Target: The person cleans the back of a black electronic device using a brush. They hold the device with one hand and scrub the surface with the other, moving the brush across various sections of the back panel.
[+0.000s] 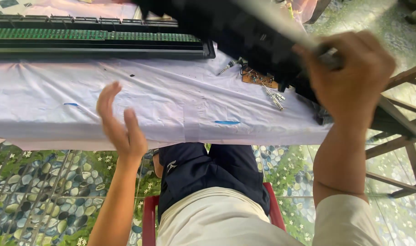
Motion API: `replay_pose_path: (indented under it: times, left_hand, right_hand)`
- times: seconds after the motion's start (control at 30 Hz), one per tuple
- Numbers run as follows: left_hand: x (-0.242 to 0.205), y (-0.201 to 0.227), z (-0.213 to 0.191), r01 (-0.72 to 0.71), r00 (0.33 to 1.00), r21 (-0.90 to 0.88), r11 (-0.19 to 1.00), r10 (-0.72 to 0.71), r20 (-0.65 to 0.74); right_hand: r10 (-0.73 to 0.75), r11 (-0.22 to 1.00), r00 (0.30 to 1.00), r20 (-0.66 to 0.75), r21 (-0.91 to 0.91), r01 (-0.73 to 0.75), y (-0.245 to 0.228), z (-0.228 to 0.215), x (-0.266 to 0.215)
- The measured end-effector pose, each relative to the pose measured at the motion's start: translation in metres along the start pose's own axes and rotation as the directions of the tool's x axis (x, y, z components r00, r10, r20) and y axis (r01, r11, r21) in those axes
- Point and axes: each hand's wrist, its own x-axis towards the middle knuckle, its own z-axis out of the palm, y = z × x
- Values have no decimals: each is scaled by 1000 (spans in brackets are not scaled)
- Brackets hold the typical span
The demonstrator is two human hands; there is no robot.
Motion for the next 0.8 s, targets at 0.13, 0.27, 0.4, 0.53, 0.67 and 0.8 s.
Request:
replay_pose_path:
  times: [0.13,0.27,0.4,0.53,0.67,0.8]
  left_hand:
    - [26,-1,24,419,893,-232,878,-354,277]
    - [66,39,64,266,931,-358,895,-143,335]
    - [112,92,66,128,972,-431,893,-27,234]
    - [128,63,67,-293,956,222,930,282,81]
    - [141,6,82,-400,916,400,825,345,203]
    - [139,-3,97,-551,828,521,652,503,247]
  right_hand:
    - [313,875,949,-39,400,-272,11,-20,29]
    - [523,699,844,-122,628,-342,-18,6,51]
    - [768,238,641,13,923,-304,-90,8,73]
    - [853,-190,314,417,808,-558,-100,28,41]
    - [722,-386,317,615,738,-553,-93,99,-26]
    - [523,-688,43,851,451,-569,-112,164,-84]
